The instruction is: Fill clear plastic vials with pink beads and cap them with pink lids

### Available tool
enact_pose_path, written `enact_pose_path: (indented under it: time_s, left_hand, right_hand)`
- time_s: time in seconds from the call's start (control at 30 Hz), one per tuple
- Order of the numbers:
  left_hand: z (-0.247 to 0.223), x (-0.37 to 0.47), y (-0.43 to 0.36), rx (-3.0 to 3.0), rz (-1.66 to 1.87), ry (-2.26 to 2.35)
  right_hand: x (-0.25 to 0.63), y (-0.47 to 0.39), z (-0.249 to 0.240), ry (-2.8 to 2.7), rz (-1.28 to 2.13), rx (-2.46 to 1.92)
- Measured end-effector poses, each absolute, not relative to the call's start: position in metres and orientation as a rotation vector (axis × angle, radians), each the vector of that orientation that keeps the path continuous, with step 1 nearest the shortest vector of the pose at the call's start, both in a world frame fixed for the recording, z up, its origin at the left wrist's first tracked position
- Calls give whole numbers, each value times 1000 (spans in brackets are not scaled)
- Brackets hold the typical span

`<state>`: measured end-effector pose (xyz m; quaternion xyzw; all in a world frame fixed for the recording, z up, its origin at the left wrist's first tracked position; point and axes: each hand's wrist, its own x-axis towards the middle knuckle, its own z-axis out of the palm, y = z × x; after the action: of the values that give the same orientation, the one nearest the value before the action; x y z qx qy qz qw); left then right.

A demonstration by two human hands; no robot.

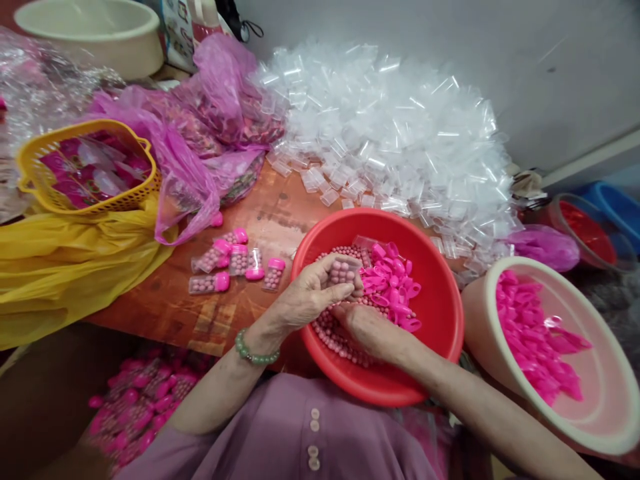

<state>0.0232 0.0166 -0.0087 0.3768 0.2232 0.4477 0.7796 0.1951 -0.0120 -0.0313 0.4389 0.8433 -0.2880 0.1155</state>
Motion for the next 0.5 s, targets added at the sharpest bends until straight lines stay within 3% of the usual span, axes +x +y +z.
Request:
enact_pose_path:
  time_s: [0.27, 0.5]
  left_hand:
    - [-1, 24, 15, 866, 1009, 689]
    - [9, 25, 15, 873, 955, 742]
  right_hand:
    - [203, -1, -15, 2534, -981, 1297]
    - [198, 21, 51, 3099, -1318, 2066]
